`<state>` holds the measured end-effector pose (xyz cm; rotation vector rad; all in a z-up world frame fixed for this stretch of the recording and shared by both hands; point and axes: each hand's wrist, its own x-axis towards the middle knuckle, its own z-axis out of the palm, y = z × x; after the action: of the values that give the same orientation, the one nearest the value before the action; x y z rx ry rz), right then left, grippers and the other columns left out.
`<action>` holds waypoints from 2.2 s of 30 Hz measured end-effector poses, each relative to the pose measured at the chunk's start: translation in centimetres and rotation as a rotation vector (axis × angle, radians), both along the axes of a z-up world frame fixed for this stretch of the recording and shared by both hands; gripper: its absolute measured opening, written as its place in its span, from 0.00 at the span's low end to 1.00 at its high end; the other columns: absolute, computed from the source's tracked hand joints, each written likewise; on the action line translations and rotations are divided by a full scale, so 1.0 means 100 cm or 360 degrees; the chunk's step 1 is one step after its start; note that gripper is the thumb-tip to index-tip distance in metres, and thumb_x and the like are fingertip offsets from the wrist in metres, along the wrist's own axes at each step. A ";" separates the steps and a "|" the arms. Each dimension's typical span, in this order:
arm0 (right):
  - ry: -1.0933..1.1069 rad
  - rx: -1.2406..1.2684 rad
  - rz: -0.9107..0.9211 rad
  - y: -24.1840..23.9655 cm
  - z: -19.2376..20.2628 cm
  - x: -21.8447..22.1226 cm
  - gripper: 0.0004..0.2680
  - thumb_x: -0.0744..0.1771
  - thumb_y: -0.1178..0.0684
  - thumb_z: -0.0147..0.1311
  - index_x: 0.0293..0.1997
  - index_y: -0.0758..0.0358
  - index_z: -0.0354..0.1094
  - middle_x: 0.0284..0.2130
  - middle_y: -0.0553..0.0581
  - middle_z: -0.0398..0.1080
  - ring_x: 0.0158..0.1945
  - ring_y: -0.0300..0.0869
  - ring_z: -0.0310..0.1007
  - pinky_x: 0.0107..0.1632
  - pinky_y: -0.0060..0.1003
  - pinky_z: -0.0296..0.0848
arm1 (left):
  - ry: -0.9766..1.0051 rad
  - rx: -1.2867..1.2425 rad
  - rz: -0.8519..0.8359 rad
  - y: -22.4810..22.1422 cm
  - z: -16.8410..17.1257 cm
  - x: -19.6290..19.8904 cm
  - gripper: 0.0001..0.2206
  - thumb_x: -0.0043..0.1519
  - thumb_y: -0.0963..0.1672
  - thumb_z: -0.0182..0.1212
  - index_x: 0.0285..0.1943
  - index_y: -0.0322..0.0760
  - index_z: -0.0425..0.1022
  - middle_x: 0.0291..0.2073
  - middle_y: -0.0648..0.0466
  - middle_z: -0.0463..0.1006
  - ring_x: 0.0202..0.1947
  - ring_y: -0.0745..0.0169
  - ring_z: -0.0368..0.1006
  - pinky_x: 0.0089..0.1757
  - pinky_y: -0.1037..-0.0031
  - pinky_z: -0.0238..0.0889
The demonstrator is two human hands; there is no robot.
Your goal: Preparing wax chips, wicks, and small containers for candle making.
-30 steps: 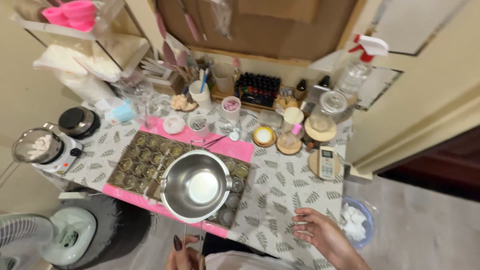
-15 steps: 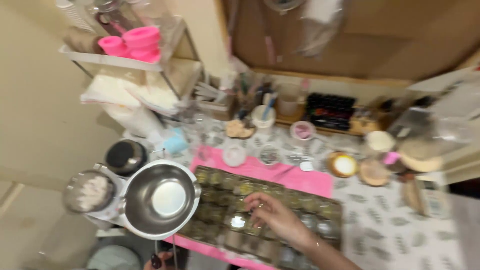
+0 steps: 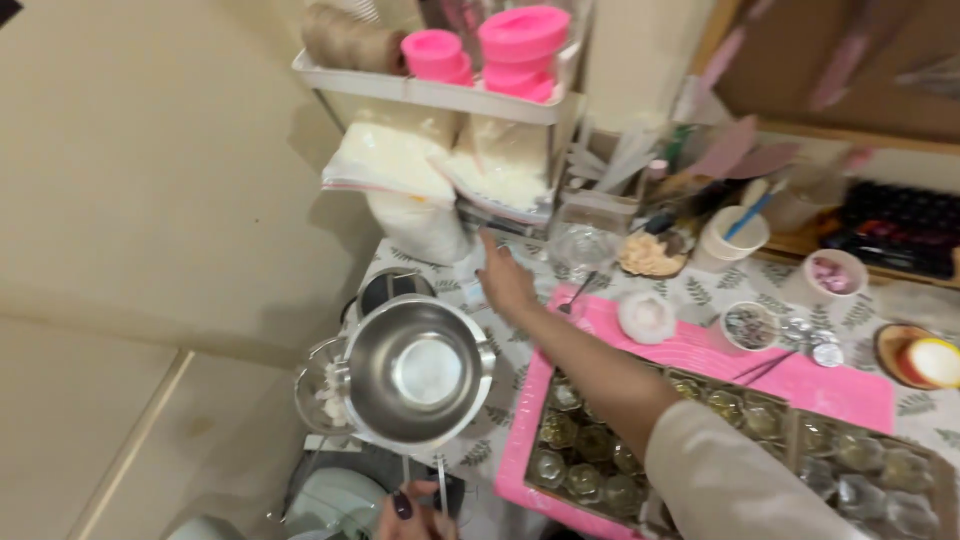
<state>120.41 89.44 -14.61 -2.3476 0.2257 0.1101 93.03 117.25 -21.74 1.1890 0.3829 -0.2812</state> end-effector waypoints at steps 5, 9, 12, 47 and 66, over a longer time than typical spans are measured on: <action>-0.0267 -0.0218 -0.0085 -0.001 -0.071 0.047 0.08 0.70 0.53 0.49 0.52 0.60 0.67 0.39 0.71 0.75 0.44 0.65 0.76 0.48 0.60 0.72 | 0.0176 -0.0100 0.0013 -0.039 0.040 -0.019 0.22 0.64 0.56 0.43 0.54 0.42 0.73 0.12 0.40 0.71 0.08 0.54 0.64 0.15 0.68 0.56; -0.0706 0.0156 -0.0225 0.000 0.018 0.020 0.06 0.71 0.57 0.45 0.53 0.65 0.61 0.31 0.72 0.74 0.39 0.67 0.74 0.44 0.62 0.67 | -0.0015 0.0311 0.0553 -0.088 0.105 0.005 0.16 0.68 0.49 0.47 0.47 0.31 0.74 0.07 0.55 0.61 0.05 0.71 0.54 0.12 0.76 0.46; -0.0802 0.0343 -0.0225 -0.003 0.044 -0.006 0.07 0.70 0.56 0.46 0.51 0.65 0.59 0.31 0.69 0.75 0.36 0.62 0.77 0.40 0.56 0.71 | -0.0009 0.0358 0.0411 -0.094 0.143 0.027 0.16 0.68 0.49 0.44 0.48 0.33 0.71 0.09 0.54 0.65 0.06 0.70 0.56 0.14 0.76 0.48; 0.0725 0.2400 -0.0520 -0.002 0.142 -0.210 0.11 0.69 0.47 0.47 0.40 0.65 0.69 0.42 0.61 0.77 0.49 0.45 0.78 0.56 0.42 0.73 | -0.0400 0.0812 0.0163 -0.146 0.160 0.041 0.22 0.71 0.51 0.35 0.39 0.33 0.72 0.13 0.55 0.71 0.15 0.70 0.65 0.21 0.75 0.55; 0.0931 0.2127 -0.0406 -0.027 0.102 -0.213 0.07 0.66 0.57 0.54 0.43 0.69 0.75 0.38 0.57 0.79 0.37 0.35 0.76 0.44 0.31 0.75 | -0.0645 0.0842 -0.0007 -0.145 0.152 0.026 0.19 0.72 0.46 0.37 0.38 0.31 0.72 0.15 0.54 0.72 0.16 0.67 0.69 0.22 0.73 0.60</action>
<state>99.13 86.77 -4.45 -0.9050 0.5260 0.6098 95.65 102.76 -6.55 1.7249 0.0955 0.0705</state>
